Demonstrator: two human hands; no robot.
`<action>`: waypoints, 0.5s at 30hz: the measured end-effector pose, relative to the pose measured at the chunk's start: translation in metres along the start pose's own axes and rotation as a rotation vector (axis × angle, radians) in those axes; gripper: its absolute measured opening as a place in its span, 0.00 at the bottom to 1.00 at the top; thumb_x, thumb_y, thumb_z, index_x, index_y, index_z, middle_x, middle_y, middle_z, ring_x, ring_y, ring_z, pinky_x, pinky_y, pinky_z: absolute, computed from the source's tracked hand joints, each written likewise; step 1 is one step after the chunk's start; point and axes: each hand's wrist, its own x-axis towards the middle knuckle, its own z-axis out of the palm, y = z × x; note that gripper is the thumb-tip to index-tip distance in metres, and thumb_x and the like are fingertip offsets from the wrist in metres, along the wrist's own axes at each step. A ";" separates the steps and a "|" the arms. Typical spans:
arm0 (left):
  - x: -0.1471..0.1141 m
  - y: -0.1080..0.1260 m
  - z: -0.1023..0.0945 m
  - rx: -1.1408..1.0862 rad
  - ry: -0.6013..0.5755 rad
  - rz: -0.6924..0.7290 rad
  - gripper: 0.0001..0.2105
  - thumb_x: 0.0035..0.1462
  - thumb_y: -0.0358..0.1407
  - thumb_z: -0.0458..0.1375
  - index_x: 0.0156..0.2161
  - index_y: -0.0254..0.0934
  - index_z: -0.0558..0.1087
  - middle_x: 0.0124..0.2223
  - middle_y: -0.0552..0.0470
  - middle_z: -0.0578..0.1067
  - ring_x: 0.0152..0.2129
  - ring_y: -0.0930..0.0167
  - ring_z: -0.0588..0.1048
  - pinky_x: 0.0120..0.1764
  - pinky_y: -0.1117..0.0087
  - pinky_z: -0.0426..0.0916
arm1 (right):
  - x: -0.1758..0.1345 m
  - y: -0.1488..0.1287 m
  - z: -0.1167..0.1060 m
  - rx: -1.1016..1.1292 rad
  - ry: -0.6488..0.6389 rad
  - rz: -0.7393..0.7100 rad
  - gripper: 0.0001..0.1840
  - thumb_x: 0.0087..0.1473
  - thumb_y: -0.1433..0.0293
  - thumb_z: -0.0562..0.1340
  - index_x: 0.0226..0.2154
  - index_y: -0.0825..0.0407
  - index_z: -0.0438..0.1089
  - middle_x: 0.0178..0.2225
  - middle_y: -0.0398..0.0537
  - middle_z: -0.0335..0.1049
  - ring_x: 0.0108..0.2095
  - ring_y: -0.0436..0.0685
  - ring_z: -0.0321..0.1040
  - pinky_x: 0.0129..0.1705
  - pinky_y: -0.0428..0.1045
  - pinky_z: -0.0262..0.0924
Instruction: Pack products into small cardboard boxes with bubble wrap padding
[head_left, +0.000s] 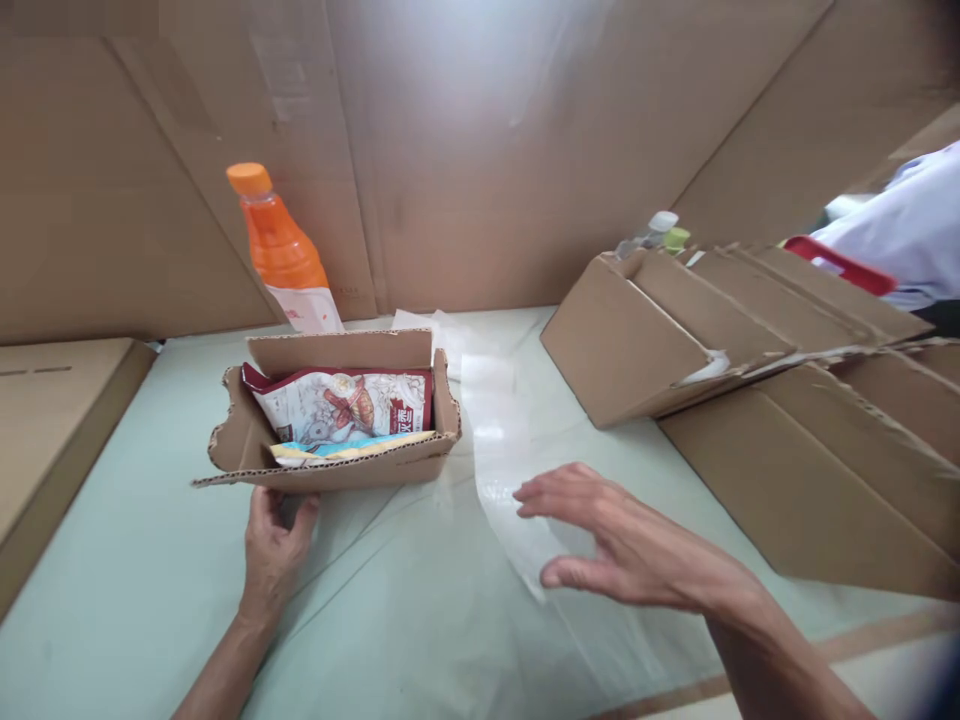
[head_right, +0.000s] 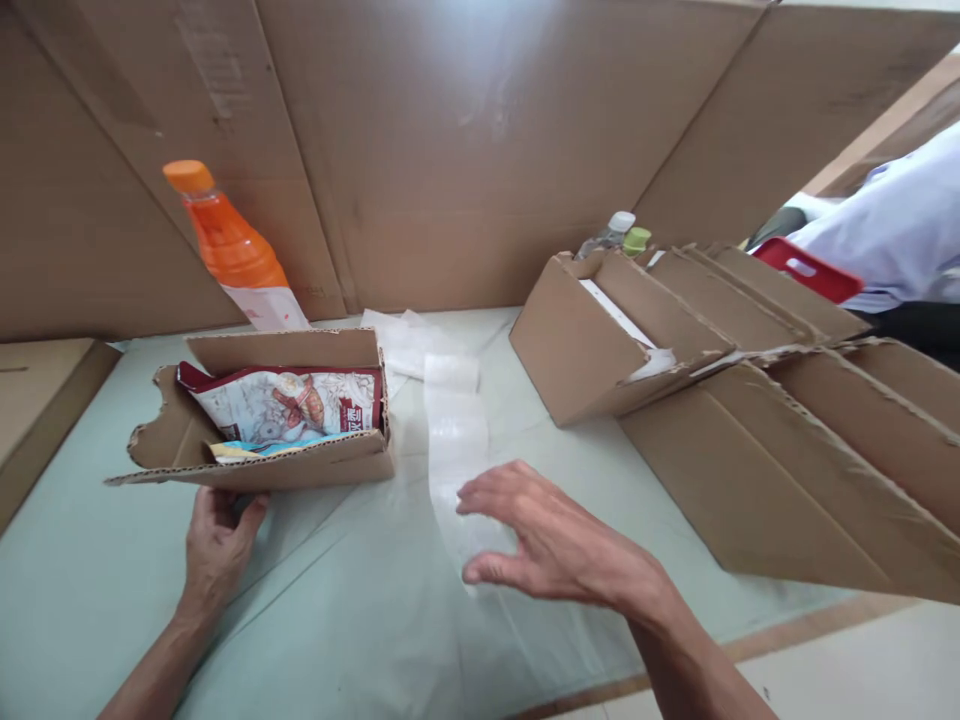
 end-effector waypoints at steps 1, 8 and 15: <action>0.000 0.001 0.000 -0.005 0.000 -0.005 0.21 0.52 0.48 0.65 0.45 0.39 0.68 0.42 0.49 0.75 0.42 0.64 0.76 0.48 0.63 0.71 | 0.004 0.003 0.000 0.037 0.032 0.028 0.24 0.59 0.48 0.64 0.50 0.45 0.76 0.51 0.48 0.78 0.51 0.62 0.74 0.52 0.57 0.69; 0.001 0.001 0.000 -0.014 -0.013 -0.034 0.20 0.50 0.45 0.65 0.45 0.39 0.67 0.42 0.50 0.74 0.42 0.65 0.75 0.49 0.64 0.70 | 0.115 0.043 0.016 -0.092 0.123 0.106 0.17 0.66 0.67 0.56 0.53 0.50 0.73 0.57 0.52 0.73 0.60 0.62 0.66 0.61 0.61 0.59; 0.000 -0.005 0.000 -0.031 0.003 -0.068 0.19 0.51 0.46 0.65 0.44 0.39 0.68 0.42 0.49 0.75 0.42 0.65 0.75 0.48 0.65 0.70 | 0.211 0.068 0.040 -0.232 -0.049 0.123 0.10 0.60 0.73 0.59 0.42 0.55 0.76 0.48 0.59 0.77 0.50 0.62 0.71 0.50 0.52 0.57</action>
